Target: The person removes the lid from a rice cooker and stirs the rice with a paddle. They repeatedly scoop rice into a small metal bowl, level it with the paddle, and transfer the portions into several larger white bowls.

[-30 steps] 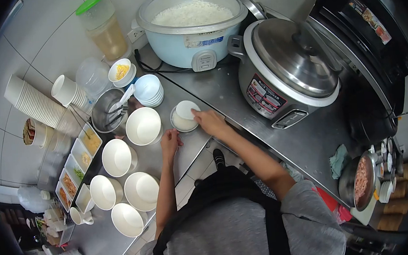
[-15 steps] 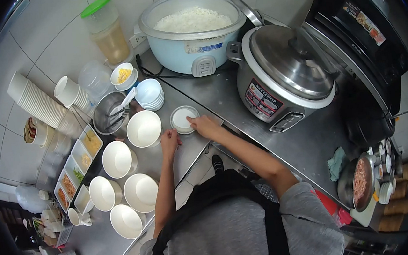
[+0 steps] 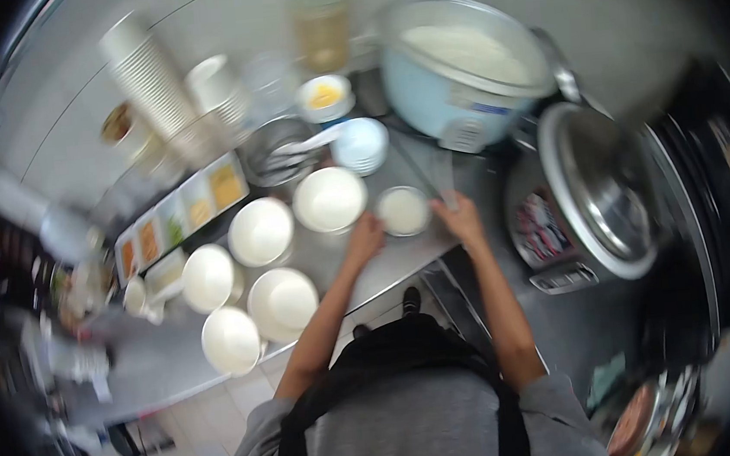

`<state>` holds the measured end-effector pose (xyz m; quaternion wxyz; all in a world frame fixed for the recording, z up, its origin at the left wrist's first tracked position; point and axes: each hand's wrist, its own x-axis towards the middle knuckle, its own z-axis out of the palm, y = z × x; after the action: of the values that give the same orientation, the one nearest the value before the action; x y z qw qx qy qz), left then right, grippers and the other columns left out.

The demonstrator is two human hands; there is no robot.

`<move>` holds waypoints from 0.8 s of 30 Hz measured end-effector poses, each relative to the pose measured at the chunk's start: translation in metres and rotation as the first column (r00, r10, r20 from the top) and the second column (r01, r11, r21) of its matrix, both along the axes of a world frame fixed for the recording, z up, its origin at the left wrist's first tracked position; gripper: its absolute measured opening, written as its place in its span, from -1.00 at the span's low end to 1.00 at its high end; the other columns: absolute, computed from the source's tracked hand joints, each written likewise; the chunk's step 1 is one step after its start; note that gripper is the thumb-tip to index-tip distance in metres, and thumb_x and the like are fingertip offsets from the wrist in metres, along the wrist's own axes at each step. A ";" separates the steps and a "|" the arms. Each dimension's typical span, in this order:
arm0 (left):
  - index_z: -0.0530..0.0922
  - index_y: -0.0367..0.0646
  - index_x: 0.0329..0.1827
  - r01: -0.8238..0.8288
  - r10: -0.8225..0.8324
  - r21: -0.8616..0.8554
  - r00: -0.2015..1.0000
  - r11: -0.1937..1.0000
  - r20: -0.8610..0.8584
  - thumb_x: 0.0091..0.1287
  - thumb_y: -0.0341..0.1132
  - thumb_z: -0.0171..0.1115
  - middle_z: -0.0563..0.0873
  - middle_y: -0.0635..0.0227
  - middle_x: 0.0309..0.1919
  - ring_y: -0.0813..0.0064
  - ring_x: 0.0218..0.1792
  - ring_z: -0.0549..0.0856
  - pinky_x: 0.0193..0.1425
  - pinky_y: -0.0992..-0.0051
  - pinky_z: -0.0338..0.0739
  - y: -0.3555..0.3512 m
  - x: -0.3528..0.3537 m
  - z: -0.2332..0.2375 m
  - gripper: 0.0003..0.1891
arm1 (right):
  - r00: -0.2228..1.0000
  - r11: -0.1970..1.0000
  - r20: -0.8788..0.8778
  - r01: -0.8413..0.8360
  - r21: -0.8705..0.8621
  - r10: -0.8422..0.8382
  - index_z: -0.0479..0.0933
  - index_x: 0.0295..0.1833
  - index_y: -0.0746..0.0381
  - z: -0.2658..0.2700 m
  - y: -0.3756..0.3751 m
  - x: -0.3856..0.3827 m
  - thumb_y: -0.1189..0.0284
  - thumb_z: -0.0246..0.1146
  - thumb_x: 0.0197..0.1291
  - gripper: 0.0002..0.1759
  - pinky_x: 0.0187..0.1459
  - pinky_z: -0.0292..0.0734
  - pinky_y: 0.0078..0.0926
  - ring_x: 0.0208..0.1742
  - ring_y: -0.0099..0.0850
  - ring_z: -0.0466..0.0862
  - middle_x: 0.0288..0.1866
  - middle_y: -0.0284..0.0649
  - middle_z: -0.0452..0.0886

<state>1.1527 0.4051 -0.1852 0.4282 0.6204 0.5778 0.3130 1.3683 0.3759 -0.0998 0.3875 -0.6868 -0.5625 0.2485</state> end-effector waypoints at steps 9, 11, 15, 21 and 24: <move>0.39 -0.18 -0.29 -0.017 -0.003 0.086 0.973 0.996 0.232 0.22 -0.22 0.13 0.62 0.23 -0.39 0.20 -0.29 0.62 -0.27 0.26 0.47 -0.038 -0.014 0.083 -0.78 | 0.956 0.983 -0.292 -0.043 -0.179 -0.012 0.54 -0.46 0.27 0.005 0.017 -0.009 0.14 0.21 0.18 -0.61 -0.66 0.01 -0.65 -0.70 -0.73 0.24 -0.69 -0.52 0.34; 0.41 -0.16 -0.16 -0.069 0.021 0.100 0.907 0.993 0.421 0.22 -0.25 0.15 0.61 0.26 -0.32 0.26 -0.23 0.61 -0.14 0.28 0.47 -0.059 -0.037 0.136 -0.78 | 0.845 0.972 -0.516 -0.216 -0.089 0.141 0.59 -0.25 0.31 0.062 0.006 -0.030 0.22 0.14 0.26 -0.66 -0.66 -0.03 -0.71 -0.69 -0.78 0.20 -0.65 -0.53 0.37; 0.34 -0.04 0.20 -0.199 0.135 -0.099 0.179 0.975 0.974 0.31 -0.07 0.07 0.54 0.31 0.00 0.35 0.04 0.52 0.16 0.27 0.37 -0.085 -0.059 0.201 -0.55 | 0.660 0.860 -0.647 -0.510 -0.011 0.383 0.55 -0.05 0.31 0.145 -0.011 -0.091 0.26 0.10 0.29 -0.66 -0.68 -0.04 -0.76 -0.70 -0.78 0.19 -0.62 -0.52 0.38; 0.13 0.01 0.38 -0.319 0.134 -0.179 -0.159 0.931 0.978 0.35 0.23 -0.33 0.29 0.29 0.31 0.23 0.29 0.31 0.35 0.12 0.19 -0.124 -0.161 0.187 -0.34 | 0.486 0.669 -0.688 -0.743 -0.001 0.539 0.48 0.10 0.30 0.141 0.001 -0.149 0.29 0.02 0.33 -0.63 -0.64 0.03 -0.77 -0.68 -0.77 0.16 -0.47 -0.40 0.49; 0.07 0.03 0.41 -0.639 0.228 0.004 0.280 0.769 0.933 0.43 0.05 -0.30 0.31 0.25 0.27 0.30 0.24 0.37 0.28 0.28 0.31 -0.129 -0.233 0.184 -0.45 | 0.450 0.630 -0.720 -0.776 -0.023 0.528 0.48 0.11 0.29 0.129 0.001 -0.152 0.28 0.01 0.34 -0.62 -0.64 0.03 -0.78 -0.68 -0.77 0.16 -0.46 -0.38 0.50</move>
<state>0.9198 0.2759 -0.0008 0.4316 0.2366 0.3338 0.8039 1.2168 0.3769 0.0290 0.2994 -0.3341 -0.5579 0.6982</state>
